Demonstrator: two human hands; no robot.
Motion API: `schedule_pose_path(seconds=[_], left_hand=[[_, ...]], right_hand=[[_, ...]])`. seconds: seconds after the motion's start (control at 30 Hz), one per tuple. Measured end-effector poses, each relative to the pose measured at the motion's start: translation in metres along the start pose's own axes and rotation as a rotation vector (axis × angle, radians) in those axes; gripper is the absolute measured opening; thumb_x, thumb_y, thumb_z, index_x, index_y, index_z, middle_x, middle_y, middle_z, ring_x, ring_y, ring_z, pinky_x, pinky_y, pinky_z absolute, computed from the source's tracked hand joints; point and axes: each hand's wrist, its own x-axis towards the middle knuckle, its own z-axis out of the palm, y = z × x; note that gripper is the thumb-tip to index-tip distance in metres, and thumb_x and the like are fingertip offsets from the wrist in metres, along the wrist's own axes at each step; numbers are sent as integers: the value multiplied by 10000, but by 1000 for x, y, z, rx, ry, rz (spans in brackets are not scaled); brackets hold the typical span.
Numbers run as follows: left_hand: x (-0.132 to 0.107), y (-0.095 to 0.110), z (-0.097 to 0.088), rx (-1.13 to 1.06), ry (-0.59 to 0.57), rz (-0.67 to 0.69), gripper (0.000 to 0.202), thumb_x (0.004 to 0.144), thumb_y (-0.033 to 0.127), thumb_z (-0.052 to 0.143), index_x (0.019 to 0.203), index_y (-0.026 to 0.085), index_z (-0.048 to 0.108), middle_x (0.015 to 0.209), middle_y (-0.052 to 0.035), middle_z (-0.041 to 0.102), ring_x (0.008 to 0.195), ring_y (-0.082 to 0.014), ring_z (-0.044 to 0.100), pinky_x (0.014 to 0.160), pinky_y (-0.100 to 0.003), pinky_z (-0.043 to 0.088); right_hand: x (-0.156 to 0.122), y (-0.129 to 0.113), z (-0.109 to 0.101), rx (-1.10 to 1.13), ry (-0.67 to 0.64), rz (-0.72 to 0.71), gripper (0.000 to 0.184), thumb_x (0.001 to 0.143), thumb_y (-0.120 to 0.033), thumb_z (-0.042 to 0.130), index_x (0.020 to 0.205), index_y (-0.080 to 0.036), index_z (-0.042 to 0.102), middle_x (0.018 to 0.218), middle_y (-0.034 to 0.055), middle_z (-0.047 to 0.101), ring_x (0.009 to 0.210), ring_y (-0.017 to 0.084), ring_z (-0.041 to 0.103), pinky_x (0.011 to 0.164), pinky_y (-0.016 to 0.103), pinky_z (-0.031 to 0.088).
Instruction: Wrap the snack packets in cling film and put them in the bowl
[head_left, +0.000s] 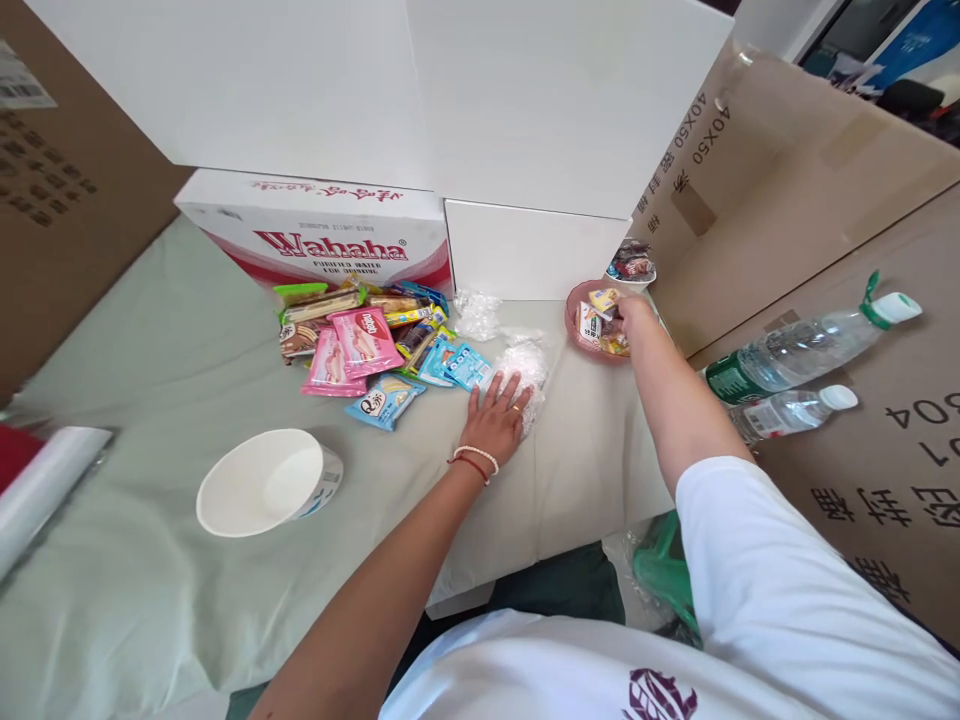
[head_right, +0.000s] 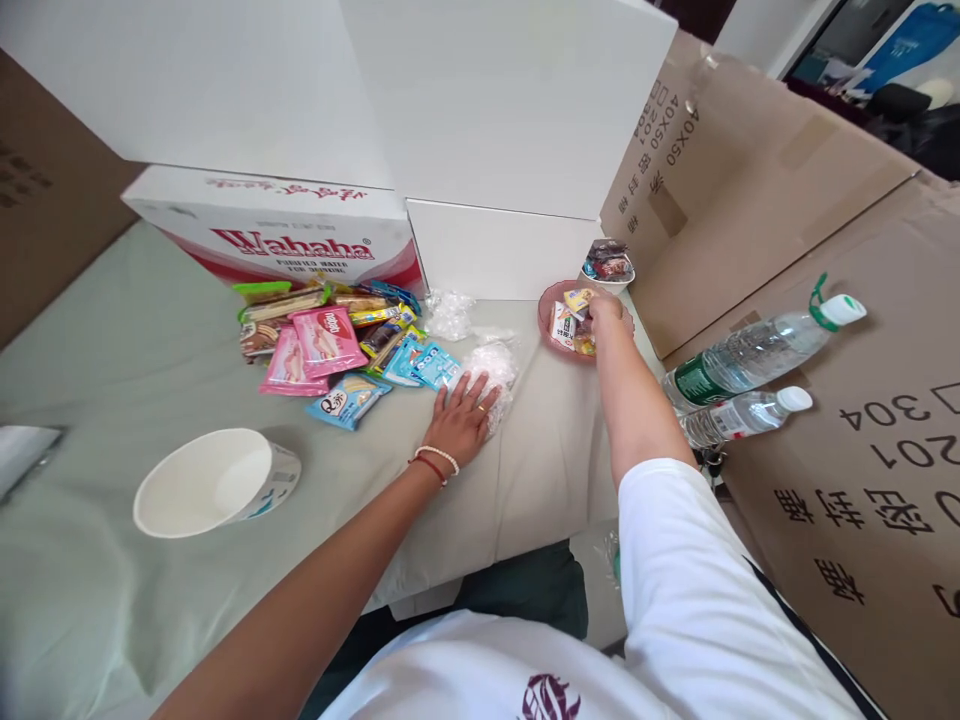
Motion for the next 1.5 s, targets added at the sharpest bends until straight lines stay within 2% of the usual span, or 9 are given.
schedule_pose_path(seconds=[0.17, 0.33, 0.47, 0.6, 0.77, 0.97, 1.2, 1.33, 1.5], left_hand=[[0, -1, 1, -28, 19, 9, 603, 982, 267, 401, 1581, 338, 418, 1733, -10, 245, 1618, -303, 149, 1269, -646, 129], [0, -1, 1, -53, 43, 8, 609, 971, 245, 421, 1572, 344, 427, 1728, -22, 265, 1616, -298, 160, 1268, -646, 122], [0, 1, 0, -72, 38, 14, 599, 970, 245, 428, 1561, 338, 442, 1729, -21, 264, 1615, -301, 165, 1263, -655, 133], [1, 1, -2, -93, 56, 14, 570, 970, 229, 436, 1529, 324, 490, 1723, -27, 282, 1606, -317, 189, 1259, -668, 146], [-6, -5, 2, -187, 106, -1, 492, 947, 194, 494, 1423, 254, 602, 1694, -65, 352, 1598, -314, 215, 1260, -600, 249], [-7, -21, -13, -255, 211, -96, 430, 973, 333, 564, 1392, 269, 640, 1717, -67, 291, 1607, -333, 178, 1273, -567, 258], [-5, -41, -41, -368, 227, -166, 484, 877, 264, 652, 1360, 230, 666, 1706, -83, 304, 1585, -337, 250, 1290, -529, 269], [-48, -40, -41, -383, 337, -100, 586, 877, 217, 608, 1458, 175, 550, 1696, -141, 305, 1579, -314, 270, 1279, -548, 296], [-143, -31, -41, -327, 367, -60, 416, 934, 156, 489, 1309, 231, 652, 1643, -101, 415, 1560, -282, 323, 1238, -558, 390]], right_hand=[[-7, 6, -5, -356, 66, -153, 183, 905, -294, 703, 792, -157, 659, 950, 164, 734, 1068, 290, 683, 961, 441, 516], [-33, 6, -37, -571, 131, -489, 225, 886, -403, 687, 924, -184, 654, 1227, 197, 674, 1220, 306, 601, 1040, 432, 441], [-70, 40, -74, -944, -18, -894, 392, 973, -539, 515, 997, -200, 710, 1103, 163, 711, 1183, 351, 562, 971, 471, 461], [-90, 83, -89, -1175, -145, -975, 237, 902, -361, 620, 1007, -183, 736, 1083, 165, 728, 1201, 378, 513, 1005, 507, 423], [-99, 98, -53, -1116, -240, -1064, 224, 879, -187, 531, 974, -161, 732, 1107, 163, 720, 1150, 328, 549, 1070, 480, 389], [-153, 78, -11, -818, -226, -1319, 393, 983, -350, 501, 1286, -169, 676, 1385, 182, 580, 1383, 330, 422, 1194, 486, 322], [-211, 129, -6, -960, -808, -1466, 388, 941, -367, 626, 1319, -302, 684, 1572, 88, 489, 1486, 336, 357, 1217, 536, 343], [-187, 161, 18, -1006, -571, -1293, 362, 971, -182, 462, 1226, -196, 718, 1525, 163, 535, 1489, 337, 347, 1213, 560, 339], [-158, 156, 75, -931, -343, -1132, 445, 947, -116, 370, 1274, -121, 671, 1517, 213, 526, 1451, 329, 382, 1212, 558, 300]])
